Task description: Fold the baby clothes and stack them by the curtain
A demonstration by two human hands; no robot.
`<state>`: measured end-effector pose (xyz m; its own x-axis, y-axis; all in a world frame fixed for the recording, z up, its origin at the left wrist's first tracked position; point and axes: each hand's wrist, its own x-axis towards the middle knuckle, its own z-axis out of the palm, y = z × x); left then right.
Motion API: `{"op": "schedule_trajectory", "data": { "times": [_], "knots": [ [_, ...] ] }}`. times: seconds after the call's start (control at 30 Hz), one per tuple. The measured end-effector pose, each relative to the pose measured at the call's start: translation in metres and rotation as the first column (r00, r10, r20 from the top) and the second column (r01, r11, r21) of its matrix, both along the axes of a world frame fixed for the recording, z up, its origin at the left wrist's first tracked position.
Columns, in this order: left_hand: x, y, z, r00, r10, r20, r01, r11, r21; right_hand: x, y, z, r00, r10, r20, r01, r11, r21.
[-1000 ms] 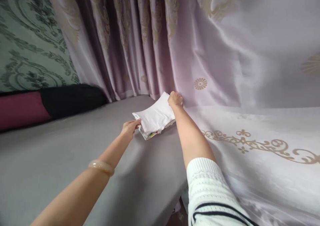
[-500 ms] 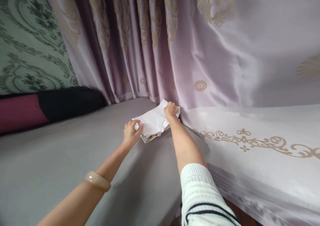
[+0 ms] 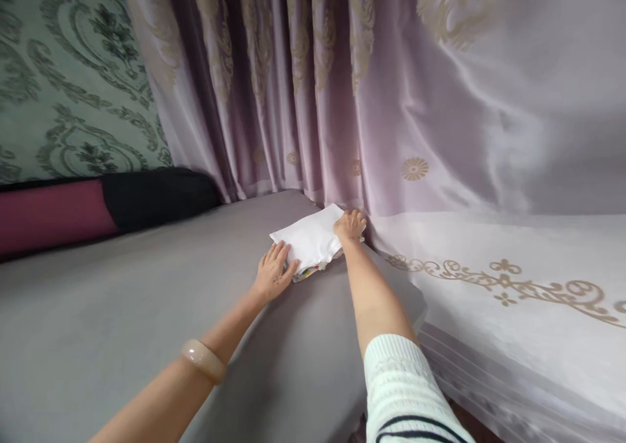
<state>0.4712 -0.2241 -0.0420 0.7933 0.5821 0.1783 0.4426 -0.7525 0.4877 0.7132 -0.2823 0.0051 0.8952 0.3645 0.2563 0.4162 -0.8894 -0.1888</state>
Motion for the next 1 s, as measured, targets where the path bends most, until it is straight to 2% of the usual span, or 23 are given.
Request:
{"op": "schedule_trajectory", "data": {
  "times": [0.13, 0.27, 0.37, 0.43, 0.53, 0.6, 0.8, 1.0],
  "knots": [
    [0.000, 0.001, -0.008, 1.000, -0.020, -0.012, 0.020, 0.998, -0.055, 0.008, -0.004, -0.004, 0.993, 0.009, -0.115, -0.014, 0.999, -0.042],
    [-0.004, 0.004, -0.003, 0.999, -0.051, -0.011, 0.050, 0.996, -0.079, 0.012, -0.005, 0.004, 0.990, 0.022, -0.139, -0.031, 0.998, -0.062],
    [-0.015, 0.011, 0.001, 0.999, -0.040, -0.015, 0.039, 0.997, -0.074, 0.001, 0.002, 0.010, 0.993, 0.057, -0.101, -0.063, 0.997, -0.054],
    [-0.029, 0.018, 0.000, 0.999, 0.002, -0.032, -0.004, 0.998, -0.061, -0.015, 0.010, 0.011, 0.989, 0.133, -0.068, -0.136, 0.990, -0.041],
    [-0.062, 0.035, -0.008, 0.993, 0.076, -0.085, -0.077, 0.997, -0.003, -0.044, 0.023, 0.007, 0.956, 0.288, -0.055, -0.290, 0.957, -0.027],
    [-0.090, 0.048, -0.014, 0.981, 0.130, -0.141, -0.125, 0.991, 0.050, -0.060, 0.028, 0.002, 0.939, 0.338, -0.070, -0.340, 0.940, -0.032],
    [-0.189, 0.091, -0.024, 0.924, 0.265, -0.277, -0.217, 0.957, 0.191, -0.078, 0.028, -0.013, 0.946, 0.320, -0.051, -0.321, 0.946, -0.035],
    [-0.276, 0.122, -0.028, 0.813, 0.454, -0.364, -0.392, 0.889, 0.236, -0.076, 0.026, -0.010, 0.949, 0.314, -0.036, -0.315, 0.949, -0.030]
  ]
}}
